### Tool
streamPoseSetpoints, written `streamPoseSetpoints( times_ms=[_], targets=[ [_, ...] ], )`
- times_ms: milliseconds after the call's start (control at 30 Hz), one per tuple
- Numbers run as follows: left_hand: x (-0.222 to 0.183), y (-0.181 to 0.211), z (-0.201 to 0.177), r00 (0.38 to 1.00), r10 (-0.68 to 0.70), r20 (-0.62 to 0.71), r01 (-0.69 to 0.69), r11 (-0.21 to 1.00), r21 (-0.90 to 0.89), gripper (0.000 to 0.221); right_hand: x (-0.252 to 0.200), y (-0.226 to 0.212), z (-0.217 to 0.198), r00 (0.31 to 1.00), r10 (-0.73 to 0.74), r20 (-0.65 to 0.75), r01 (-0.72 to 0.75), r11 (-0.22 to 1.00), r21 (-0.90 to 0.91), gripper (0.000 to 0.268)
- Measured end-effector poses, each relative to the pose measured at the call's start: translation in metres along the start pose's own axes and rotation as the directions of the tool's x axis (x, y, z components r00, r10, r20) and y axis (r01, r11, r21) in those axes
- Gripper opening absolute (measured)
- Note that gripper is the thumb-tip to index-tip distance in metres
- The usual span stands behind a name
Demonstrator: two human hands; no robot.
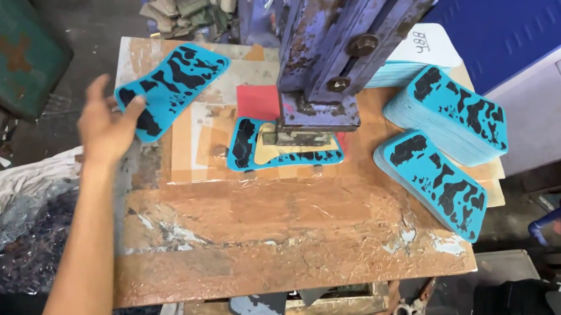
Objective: Stamp patterned designs onto blue foam pieces using a manual press machine.
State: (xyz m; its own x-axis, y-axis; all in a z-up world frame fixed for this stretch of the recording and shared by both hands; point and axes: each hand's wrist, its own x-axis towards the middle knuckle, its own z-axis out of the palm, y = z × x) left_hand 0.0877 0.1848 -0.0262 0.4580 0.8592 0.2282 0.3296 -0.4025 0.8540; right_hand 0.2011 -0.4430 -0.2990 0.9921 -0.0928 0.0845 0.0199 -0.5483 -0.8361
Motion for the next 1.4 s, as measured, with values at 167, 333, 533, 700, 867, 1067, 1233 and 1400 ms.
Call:
streamPoseSetpoints(
  times_ms=[167, 333, 533, 700, 867, 1067, 1233, 1400],
  targets=[
    [-0.095, 0.009, -0.041, 0.962, 0.257, -0.093, -0.254, 0.966, 0.042, 0.06, -0.004, -0.008, 0.004, 0.986, 0.163, -0.023, -0.155, 0.967, 0.2, 0.035],
    [-0.16, 0.024, -0.045, 0.985, 0.154, 0.071, -0.16, 0.984, 0.08, 0.047, -0.025, -0.042, -0.009, 0.998, 0.057, 0.005, -0.057, 0.989, 0.137, 0.041],
    [-0.175, 0.026, -0.042, 0.948, 0.293, 0.121, -0.308, 0.943, 0.129, 0.041, -0.003, 0.027, -0.013, 0.996, 0.078, 0.043, -0.08, 0.996, 0.047, 0.052],
    [-0.15, 0.033, -0.033, 0.967, 0.088, 0.238, -0.094, 0.996, 0.013, 0.065, 0.014, -0.117, -0.116, 0.871, -0.345, -0.348, 0.285, 0.934, -0.214, 0.025],
    [-0.113, 0.06, 0.029, 0.914, 0.203, 0.352, -0.255, 0.961, 0.107, 0.053, 0.069, -0.317, -0.136, 0.811, -0.559, -0.17, 0.503, 0.816, -0.286, 0.027],
    [-0.089, 0.061, 0.088, 0.918, 0.24, 0.317, -0.294, 0.946, 0.135, 0.043, 0.14, -0.354, -0.089, 0.572, -0.75, 0.332, 0.82, 0.518, -0.245, 0.055],
    [-0.104, 0.082, 0.085, 0.901, 0.334, 0.278, -0.401, 0.886, 0.233, 0.034, 0.151, -0.346, -0.095, 0.606, -0.683, 0.409, 0.791, 0.573, -0.214, 0.045],
    [-0.162, 0.06, 0.026, 0.902, 0.358, 0.242, -0.397, 0.908, 0.137, 0.038, 0.095, -0.347, -0.087, 0.62, -0.759, 0.199, 0.771, 0.541, -0.337, 0.028]
  ],
)
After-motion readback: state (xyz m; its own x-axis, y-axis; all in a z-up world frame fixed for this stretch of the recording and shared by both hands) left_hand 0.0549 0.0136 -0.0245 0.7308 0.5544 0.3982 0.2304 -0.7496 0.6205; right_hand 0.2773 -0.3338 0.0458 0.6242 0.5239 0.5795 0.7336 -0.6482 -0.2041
